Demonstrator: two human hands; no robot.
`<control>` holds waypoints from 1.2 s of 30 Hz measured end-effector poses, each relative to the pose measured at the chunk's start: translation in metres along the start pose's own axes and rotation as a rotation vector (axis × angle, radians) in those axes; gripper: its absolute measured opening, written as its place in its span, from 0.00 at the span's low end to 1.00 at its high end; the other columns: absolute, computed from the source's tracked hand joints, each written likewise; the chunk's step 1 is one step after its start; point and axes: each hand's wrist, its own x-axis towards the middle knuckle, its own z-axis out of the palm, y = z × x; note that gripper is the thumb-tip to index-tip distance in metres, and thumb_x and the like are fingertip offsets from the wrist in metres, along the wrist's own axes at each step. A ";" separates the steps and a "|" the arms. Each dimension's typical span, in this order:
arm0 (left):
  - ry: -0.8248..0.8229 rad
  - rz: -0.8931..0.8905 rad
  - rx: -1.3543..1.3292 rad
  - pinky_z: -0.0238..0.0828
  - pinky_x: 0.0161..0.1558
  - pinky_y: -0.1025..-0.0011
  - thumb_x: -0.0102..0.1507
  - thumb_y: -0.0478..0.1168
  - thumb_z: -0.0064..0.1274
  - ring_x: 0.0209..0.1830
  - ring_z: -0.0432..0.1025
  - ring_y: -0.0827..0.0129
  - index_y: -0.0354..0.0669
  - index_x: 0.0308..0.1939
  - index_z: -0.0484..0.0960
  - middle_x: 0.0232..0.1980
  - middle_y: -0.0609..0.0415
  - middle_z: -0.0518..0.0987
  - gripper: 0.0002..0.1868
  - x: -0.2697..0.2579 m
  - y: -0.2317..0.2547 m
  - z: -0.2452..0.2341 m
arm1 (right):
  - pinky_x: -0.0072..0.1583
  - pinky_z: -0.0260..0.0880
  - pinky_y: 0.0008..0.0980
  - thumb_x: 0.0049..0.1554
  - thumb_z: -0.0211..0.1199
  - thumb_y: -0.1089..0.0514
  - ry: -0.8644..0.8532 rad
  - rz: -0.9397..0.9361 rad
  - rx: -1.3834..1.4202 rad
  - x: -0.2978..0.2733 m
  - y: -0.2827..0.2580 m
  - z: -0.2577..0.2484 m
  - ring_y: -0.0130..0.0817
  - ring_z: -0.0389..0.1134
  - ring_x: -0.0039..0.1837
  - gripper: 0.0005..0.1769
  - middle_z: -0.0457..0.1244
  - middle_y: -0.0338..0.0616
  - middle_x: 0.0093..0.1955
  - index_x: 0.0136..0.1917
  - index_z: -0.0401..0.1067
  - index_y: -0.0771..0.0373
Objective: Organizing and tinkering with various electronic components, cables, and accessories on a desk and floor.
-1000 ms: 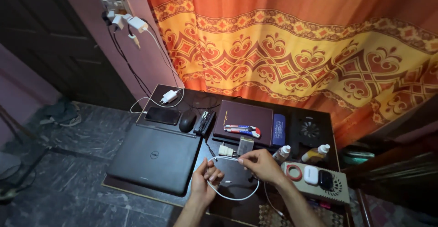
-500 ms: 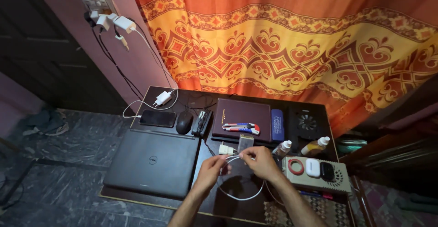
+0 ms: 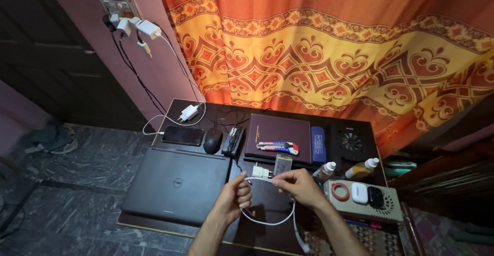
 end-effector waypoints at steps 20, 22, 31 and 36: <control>0.185 0.252 0.415 0.75 0.34 0.77 0.69 0.45 0.43 0.30 0.77 0.72 0.36 0.49 0.85 0.33 0.53 0.82 0.19 -0.006 -0.002 0.025 | 0.41 0.65 0.24 0.57 0.68 0.55 0.047 -0.226 -0.191 0.030 0.015 0.011 0.21 0.66 0.37 0.13 0.70 0.35 0.34 0.46 0.83 0.69; 0.186 0.238 0.468 0.71 0.26 0.78 0.72 0.50 0.43 0.23 0.73 0.74 0.36 0.47 0.85 0.28 0.56 0.79 0.22 -0.003 0.003 0.022 | 0.40 0.65 0.24 0.57 0.68 0.55 0.041 -0.222 -0.215 0.029 0.014 0.013 0.20 0.65 0.37 0.13 0.69 0.36 0.33 0.45 0.83 0.69; 0.154 0.321 0.114 0.44 0.21 0.78 0.71 0.48 0.49 0.17 0.50 0.83 0.35 0.46 0.83 0.22 0.68 0.60 0.18 0.010 0.004 -0.012 | 0.32 0.63 0.22 0.60 0.66 0.53 -0.023 0.085 0.097 0.015 0.006 0.009 0.19 0.61 0.29 0.16 0.65 0.34 0.33 0.55 0.81 0.67; 0.206 0.211 0.084 0.65 0.29 0.71 0.69 0.43 0.46 0.22 0.63 0.73 0.35 0.43 0.80 0.24 0.60 0.69 0.14 0.007 -0.009 -0.008 | 0.29 0.55 0.22 0.58 0.67 0.55 0.063 0.046 0.080 0.019 0.009 0.007 0.19 0.58 0.27 0.17 0.67 0.37 0.33 0.57 0.81 0.66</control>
